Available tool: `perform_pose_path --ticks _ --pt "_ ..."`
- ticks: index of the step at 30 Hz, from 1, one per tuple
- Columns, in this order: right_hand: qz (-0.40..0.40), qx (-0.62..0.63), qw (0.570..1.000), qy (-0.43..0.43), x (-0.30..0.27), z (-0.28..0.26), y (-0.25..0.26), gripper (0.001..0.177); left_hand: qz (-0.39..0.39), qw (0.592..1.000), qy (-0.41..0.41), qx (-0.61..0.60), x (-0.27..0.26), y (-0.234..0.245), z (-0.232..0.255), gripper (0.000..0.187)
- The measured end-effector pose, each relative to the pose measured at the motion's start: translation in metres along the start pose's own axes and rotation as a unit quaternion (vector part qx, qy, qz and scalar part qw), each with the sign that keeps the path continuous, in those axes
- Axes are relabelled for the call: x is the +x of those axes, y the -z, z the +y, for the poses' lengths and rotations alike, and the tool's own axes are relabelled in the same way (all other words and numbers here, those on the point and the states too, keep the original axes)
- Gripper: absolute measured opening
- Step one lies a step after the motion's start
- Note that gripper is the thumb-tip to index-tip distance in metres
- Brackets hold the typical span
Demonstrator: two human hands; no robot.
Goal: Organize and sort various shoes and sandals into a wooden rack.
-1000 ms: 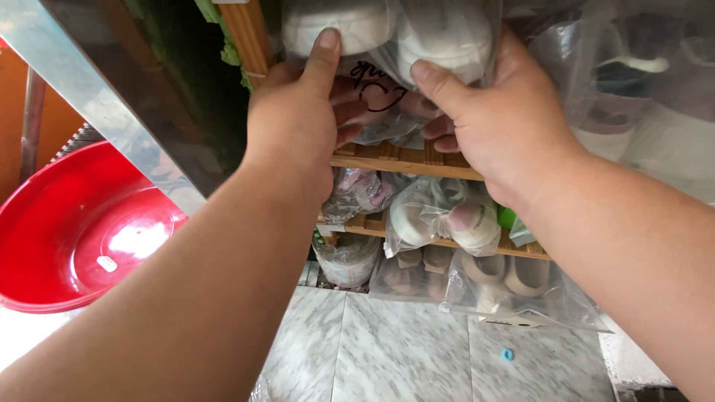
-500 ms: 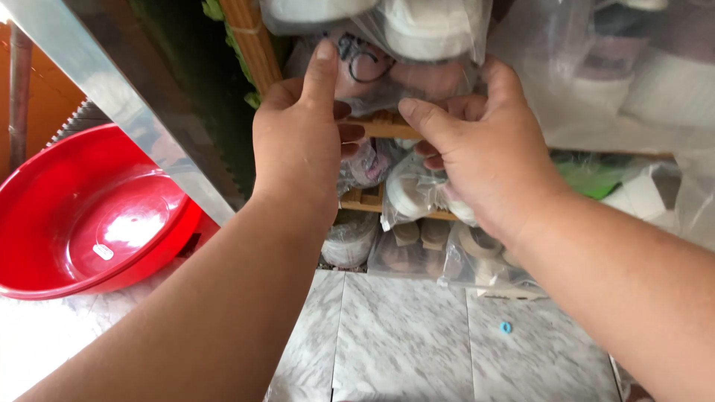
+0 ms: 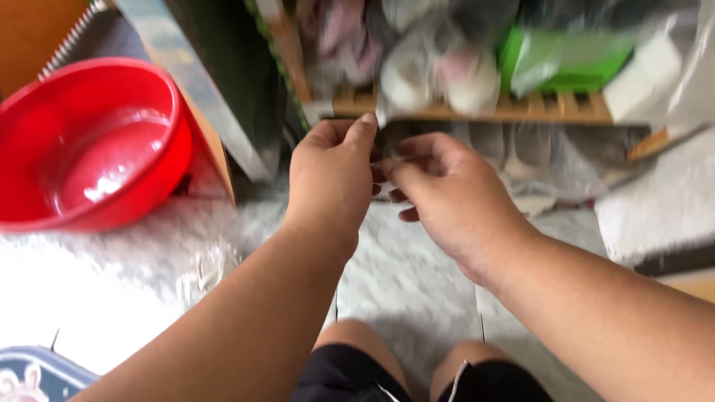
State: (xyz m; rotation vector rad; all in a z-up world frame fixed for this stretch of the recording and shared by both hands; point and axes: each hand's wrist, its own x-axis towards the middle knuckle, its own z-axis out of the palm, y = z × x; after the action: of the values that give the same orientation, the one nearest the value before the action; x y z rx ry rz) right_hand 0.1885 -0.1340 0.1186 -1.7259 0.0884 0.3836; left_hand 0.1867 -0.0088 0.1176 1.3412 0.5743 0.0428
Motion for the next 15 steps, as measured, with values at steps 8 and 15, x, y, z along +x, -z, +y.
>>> perform_pose_path --ticks 8,15 --pt "-0.083 -0.053 0.995 -0.034 -0.078 0.105 -0.024 0.034 0.036 0.997 0.061 0.037 -0.076 0.055 -0.111 0.029" --pt "-0.158 -0.111 0.977 -0.09 -0.103 0.123 -0.081 0.046 0.12 0.987 0.089 0.059 -0.08 0.132 -0.146 0.029"
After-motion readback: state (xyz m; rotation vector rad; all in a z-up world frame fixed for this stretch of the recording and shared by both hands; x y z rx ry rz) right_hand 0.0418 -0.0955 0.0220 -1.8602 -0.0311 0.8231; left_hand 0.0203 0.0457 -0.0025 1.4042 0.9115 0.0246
